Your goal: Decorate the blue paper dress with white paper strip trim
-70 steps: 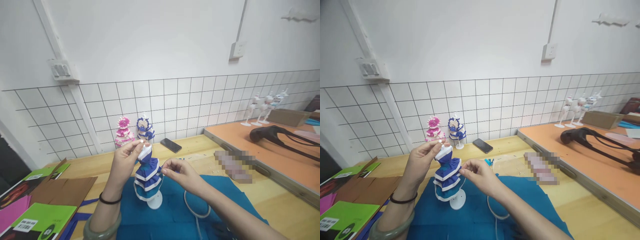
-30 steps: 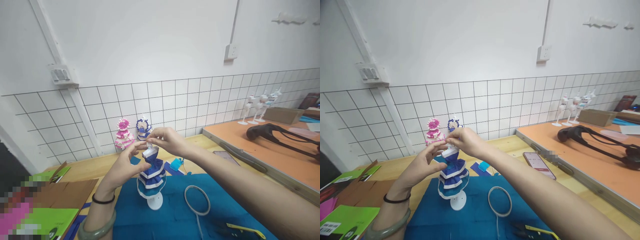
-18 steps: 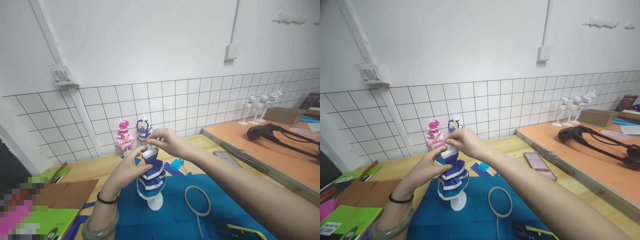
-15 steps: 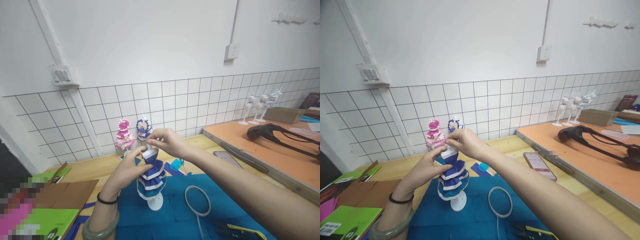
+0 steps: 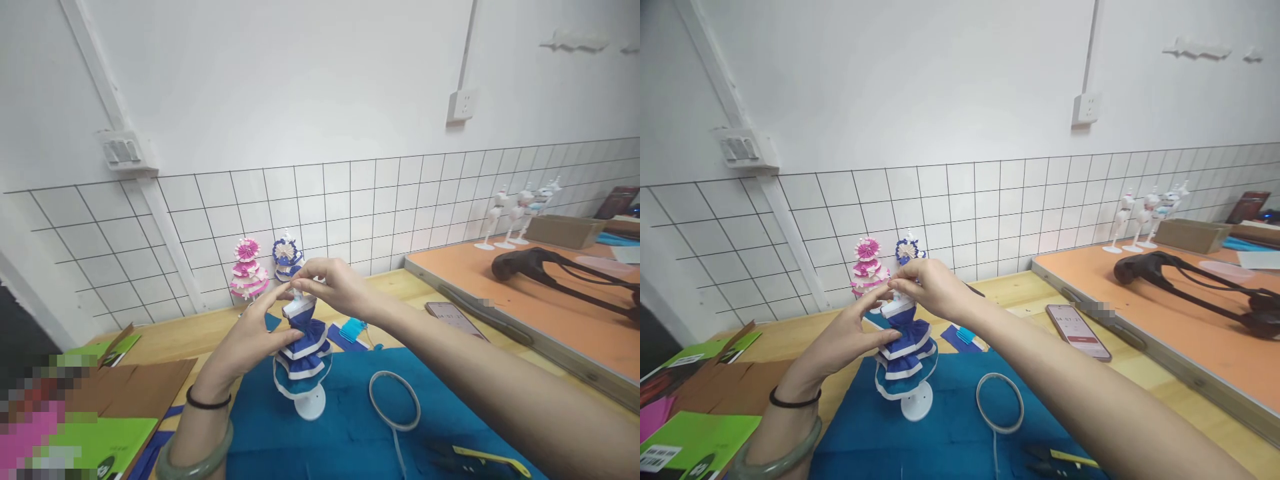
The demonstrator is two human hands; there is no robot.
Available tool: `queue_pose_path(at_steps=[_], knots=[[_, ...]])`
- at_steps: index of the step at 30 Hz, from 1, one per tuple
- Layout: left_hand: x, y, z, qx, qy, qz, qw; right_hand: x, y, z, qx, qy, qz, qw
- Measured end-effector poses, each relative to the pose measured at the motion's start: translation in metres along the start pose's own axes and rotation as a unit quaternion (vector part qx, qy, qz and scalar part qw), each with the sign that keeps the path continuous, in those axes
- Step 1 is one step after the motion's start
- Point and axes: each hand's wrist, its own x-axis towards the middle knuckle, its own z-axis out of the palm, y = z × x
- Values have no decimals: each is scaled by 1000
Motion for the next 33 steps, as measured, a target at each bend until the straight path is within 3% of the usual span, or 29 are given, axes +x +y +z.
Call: queue_pose_path(at_steps=[6,15,33], knots=[[-2,0,-9,-86,15,27,996,7,-1,-2,-14,8,-13,1000],[2,-6,-10,-138,112,-7,984,18,3,3,-37,23,-17,999],[5,1,-3,-151,102,19,983,27,2,16,-74,7,-2,997]])
